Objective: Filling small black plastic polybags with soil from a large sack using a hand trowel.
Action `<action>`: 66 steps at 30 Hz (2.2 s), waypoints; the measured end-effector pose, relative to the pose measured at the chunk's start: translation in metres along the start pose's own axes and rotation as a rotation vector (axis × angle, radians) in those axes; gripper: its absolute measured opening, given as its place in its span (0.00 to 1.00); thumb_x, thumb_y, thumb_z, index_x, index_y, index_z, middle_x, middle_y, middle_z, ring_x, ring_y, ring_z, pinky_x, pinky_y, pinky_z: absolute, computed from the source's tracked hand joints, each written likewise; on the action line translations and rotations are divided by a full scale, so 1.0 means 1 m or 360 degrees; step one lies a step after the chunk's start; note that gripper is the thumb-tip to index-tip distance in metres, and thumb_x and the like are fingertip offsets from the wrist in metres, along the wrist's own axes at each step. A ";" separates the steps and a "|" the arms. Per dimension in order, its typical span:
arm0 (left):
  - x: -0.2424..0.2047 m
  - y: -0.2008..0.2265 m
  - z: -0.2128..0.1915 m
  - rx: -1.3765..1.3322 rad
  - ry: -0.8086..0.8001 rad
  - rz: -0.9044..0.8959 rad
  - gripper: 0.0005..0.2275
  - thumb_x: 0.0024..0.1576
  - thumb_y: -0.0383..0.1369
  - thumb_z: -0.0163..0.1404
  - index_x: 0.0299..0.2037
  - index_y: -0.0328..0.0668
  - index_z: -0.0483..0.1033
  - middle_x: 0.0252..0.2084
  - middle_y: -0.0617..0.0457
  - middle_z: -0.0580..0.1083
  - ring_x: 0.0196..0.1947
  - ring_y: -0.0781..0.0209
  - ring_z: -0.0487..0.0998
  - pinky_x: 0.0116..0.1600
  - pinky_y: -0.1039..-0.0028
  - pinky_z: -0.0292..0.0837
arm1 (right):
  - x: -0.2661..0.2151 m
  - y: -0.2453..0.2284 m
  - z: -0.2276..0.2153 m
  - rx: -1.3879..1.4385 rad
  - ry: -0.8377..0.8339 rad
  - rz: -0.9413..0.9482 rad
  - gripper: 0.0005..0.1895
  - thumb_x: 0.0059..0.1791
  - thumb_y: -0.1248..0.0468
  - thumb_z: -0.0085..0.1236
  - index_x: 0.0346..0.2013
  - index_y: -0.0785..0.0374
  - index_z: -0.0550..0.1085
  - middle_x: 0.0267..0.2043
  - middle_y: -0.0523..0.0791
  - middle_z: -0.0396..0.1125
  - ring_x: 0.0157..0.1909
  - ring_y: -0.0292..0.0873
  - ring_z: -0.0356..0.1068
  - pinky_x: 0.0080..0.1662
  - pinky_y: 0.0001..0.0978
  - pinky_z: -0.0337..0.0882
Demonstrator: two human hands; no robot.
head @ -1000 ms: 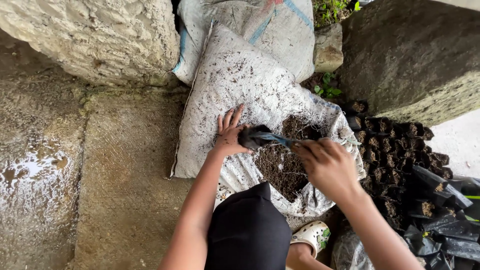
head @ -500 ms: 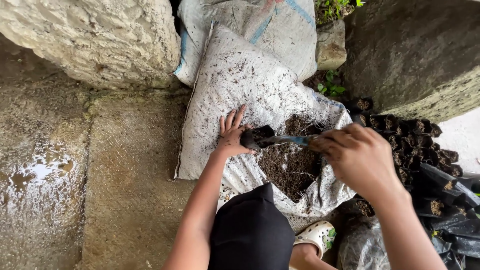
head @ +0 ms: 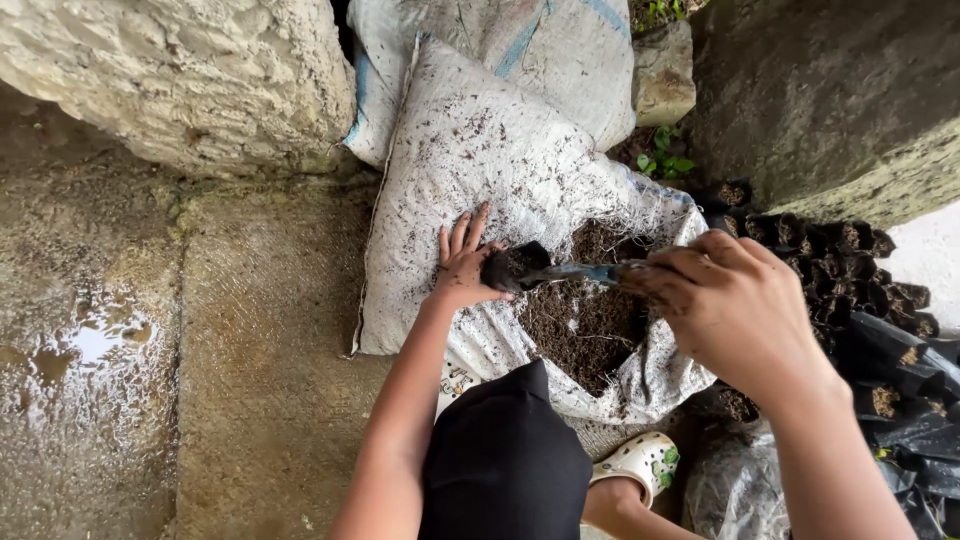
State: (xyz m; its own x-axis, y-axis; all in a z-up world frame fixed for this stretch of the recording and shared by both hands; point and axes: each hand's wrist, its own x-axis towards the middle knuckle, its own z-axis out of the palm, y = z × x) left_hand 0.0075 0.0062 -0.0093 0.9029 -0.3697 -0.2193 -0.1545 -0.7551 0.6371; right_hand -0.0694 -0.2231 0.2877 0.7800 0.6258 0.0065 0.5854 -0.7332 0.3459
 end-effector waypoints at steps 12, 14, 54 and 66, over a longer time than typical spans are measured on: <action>0.001 -0.005 0.005 0.0029 0.0026 0.0012 0.32 0.36 0.56 0.62 0.53 0.63 0.72 0.75 0.56 0.26 0.73 0.43 0.24 0.70 0.39 0.16 | 0.001 -0.004 0.035 0.0118 -0.0085 0.0079 0.15 0.51 0.62 0.56 0.51 0.41 0.78 0.49 0.33 0.76 0.49 0.41 0.71 0.47 0.32 0.76; 0.000 -0.002 0.000 0.0038 -0.0017 -0.0008 0.34 0.37 0.57 0.61 0.56 0.64 0.69 0.74 0.55 0.25 0.73 0.43 0.23 0.70 0.41 0.15 | -0.012 0.009 0.015 0.0117 -0.0055 0.0201 0.13 0.48 0.57 0.60 0.47 0.41 0.80 0.48 0.32 0.77 0.51 0.39 0.73 0.48 0.31 0.76; -0.025 0.029 -0.036 -0.0181 0.0015 0.0090 0.39 0.45 0.51 0.63 0.64 0.38 0.65 0.75 0.51 0.27 0.74 0.39 0.34 0.73 0.50 0.33 | -0.213 -0.078 0.326 0.0842 -0.0723 0.2133 0.34 0.44 0.49 0.64 0.65 0.40 0.71 0.59 0.41 0.68 0.55 0.58 0.73 0.54 0.54 0.75; -0.025 0.027 -0.037 -0.0249 0.0005 0.0088 0.39 0.45 0.53 0.62 0.64 0.40 0.65 0.75 0.53 0.25 0.74 0.41 0.32 0.73 0.50 0.32 | -0.205 -0.073 0.360 0.1189 -0.0618 0.1843 0.32 0.39 0.51 0.69 0.58 0.40 0.76 0.55 0.35 0.71 0.55 0.53 0.74 0.56 0.50 0.75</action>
State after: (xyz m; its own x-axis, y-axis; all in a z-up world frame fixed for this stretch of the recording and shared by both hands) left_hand -0.0047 0.0147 0.0408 0.8961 -0.4063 -0.1785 -0.1396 -0.6400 0.7556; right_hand -0.1923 -0.3929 -0.0768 0.8283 -0.4327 -0.3558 -0.5293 -0.8127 -0.2438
